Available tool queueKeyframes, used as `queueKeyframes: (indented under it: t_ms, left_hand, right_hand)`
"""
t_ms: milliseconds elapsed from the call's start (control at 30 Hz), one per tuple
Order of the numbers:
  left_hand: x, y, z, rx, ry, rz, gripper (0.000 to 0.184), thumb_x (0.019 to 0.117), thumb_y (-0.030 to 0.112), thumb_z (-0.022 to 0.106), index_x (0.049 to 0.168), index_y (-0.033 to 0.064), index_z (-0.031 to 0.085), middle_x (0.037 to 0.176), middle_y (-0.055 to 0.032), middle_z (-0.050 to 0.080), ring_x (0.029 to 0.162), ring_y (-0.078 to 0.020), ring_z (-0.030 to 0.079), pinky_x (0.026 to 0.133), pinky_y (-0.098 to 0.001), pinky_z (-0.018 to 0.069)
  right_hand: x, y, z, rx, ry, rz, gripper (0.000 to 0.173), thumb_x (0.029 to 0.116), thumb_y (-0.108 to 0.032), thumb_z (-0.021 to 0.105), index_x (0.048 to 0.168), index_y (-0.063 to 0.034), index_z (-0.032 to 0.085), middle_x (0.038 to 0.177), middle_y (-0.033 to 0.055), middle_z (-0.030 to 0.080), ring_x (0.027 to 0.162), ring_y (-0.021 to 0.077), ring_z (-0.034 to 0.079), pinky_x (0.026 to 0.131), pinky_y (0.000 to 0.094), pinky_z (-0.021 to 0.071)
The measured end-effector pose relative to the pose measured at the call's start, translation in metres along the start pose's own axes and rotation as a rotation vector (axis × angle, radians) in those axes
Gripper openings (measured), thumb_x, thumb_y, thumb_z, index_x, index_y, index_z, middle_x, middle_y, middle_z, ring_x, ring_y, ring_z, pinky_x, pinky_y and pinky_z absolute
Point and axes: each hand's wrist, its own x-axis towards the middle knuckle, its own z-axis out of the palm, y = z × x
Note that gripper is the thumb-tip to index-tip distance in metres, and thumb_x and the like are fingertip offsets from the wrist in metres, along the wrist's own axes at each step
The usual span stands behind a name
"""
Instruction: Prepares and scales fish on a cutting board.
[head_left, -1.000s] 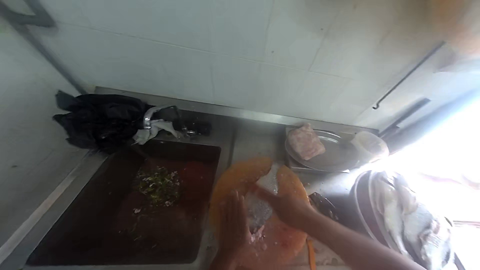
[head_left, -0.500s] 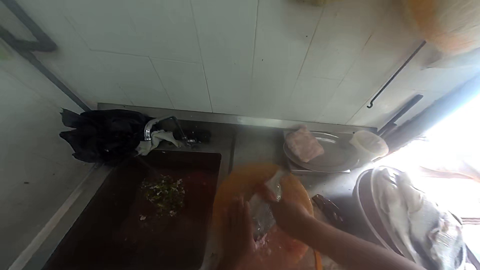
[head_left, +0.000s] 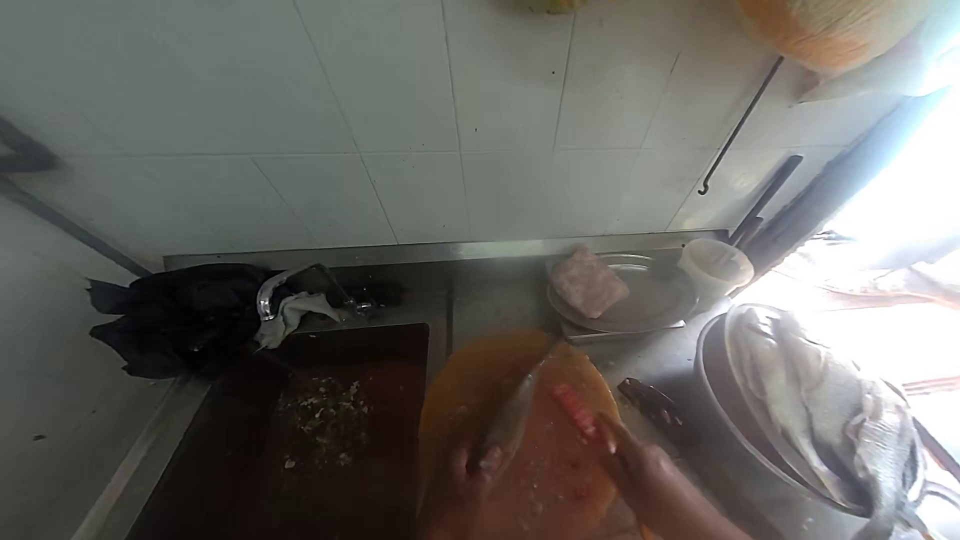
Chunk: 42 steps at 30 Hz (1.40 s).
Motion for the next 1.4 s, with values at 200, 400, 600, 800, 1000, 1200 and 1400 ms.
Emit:
queueKeyframes:
  t_ms: [200, 400, 600, 800, 1000, 1200, 1400]
  left_hand:
    - [0.004, -0.018, 0.012, 0.384, 0.213, 0.155, 0.076, 0.0962, 0.059, 0.053, 0.153, 0.0077, 0.047, 0.156, -0.0155, 0.047, 0.144, -0.0331, 0.044, 0.119, -0.0558, 0.0336]
    - [-0.006, -0.018, 0.054, 0.640, 0.240, 0.217, 0.105, 0.0796, 0.072, 0.066, 0.159, 0.0094, 0.037, 0.166, -0.0202, 0.027, 0.153, -0.0387, 0.027, 0.122, -0.0615, 0.0230]
    - [-0.002, -0.022, 0.053, 0.690, 0.276, 0.228, 0.097, 0.0856, 0.072, 0.059, 0.159, 0.0128, 0.037, 0.166, -0.0193, 0.028, 0.154, -0.0380, 0.028, 0.121, -0.0644, 0.0236]
    - [0.001, -0.024, 0.058, 0.617, 0.321, 0.226, 0.097, 0.0834, 0.067, 0.065, 0.158, 0.0109, 0.039, 0.166, -0.0214, 0.029, 0.154, -0.0391, 0.026, 0.122, -0.0636, 0.0244]
    - [-0.001, -0.026, 0.066, 0.646, 0.323, 0.211, 0.094, 0.0853, 0.067, 0.063, 0.159, 0.0130, 0.039, 0.166, -0.0190, 0.029, 0.154, -0.0392, 0.027, 0.122, -0.0654, 0.0220]
    - [0.001, -0.024, 0.062, 0.639, 0.342, 0.228, 0.095, 0.0845, 0.068, 0.062, 0.158, 0.0120, 0.040, 0.165, -0.0177, 0.033, 0.154, -0.0368, 0.029, 0.123, -0.0645, 0.0215]
    - [0.003, -0.026, 0.063, 0.604, 0.374, 0.226, 0.096, 0.0833, 0.070, 0.063, 0.156, 0.0117, 0.042, 0.163, -0.0193, 0.035, 0.153, -0.0372, 0.030, 0.122, -0.0649, 0.0219]
  right_hand:
    - [0.062, 0.008, -0.001, -0.145, -0.049, 0.042, 0.054, 0.1083, -0.044, 0.042, 0.157, -0.0206, 0.040, 0.101, 0.0137, 0.071, 0.088, 0.0311, 0.072, 0.081, 0.0545, 0.0590]
    - [0.137, -0.031, 0.030, -0.476, -0.036, 0.164, 0.064, 0.1045, -0.024, 0.049, 0.162, -0.0143, 0.022, 0.110, 0.0230, 0.069, 0.099, 0.0440, 0.071, 0.081, 0.0629, 0.0580]
    - [0.106, -0.063, 0.017, -0.581, -0.236, 0.055, 0.058, 0.1088, -0.025, 0.041, 0.164, -0.0219, 0.022, 0.104, 0.0223, 0.070, 0.096, 0.0450, 0.070, 0.078, 0.0645, 0.0566]
    - [0.092, -0.086, 0.045, -0.618, -0.245, 0.111, 0.062, 0.1101, -0.028, 0.037, 0.165, -0.0166, 0.011, 0.103, 0.0212, 0.069, 0.095, 0.0434, 0.072, 0.077, 0.0612, 0.0590]
    - [0.123, -0.048, 0.016, -0.629, -0.138, 0.178, 0.062, 0.1069, -0.026, 0.046, 0.162, -0.0149, 0.021, 0.108, 0.0216, 0.070, 0.098, 0.0428, 0.071, 0.082, 0.0626, 0.0580]
    - [0.107, -0.078, 0.016, -0.665, -0.284, 0.065, 0.054, 0.1094, -0.028, 0.040, 0.162, -0.0229, 0.030, 0.108, 0.0218, 0.070, 0.099, 0.0441, 0.070, 0.082, 0.0651, 0.0561]
    - [0.094, -0.101, 0.045, -0.717, -0.278, 0.091, 0.056, 0.1113, -0.035, 0.032, 0.163, -0.0175, 0.019, 0.102, 0.0203, 0.070, 0.095, 0.0423, 0.072, 0.079, 0.0617, 0.0584]
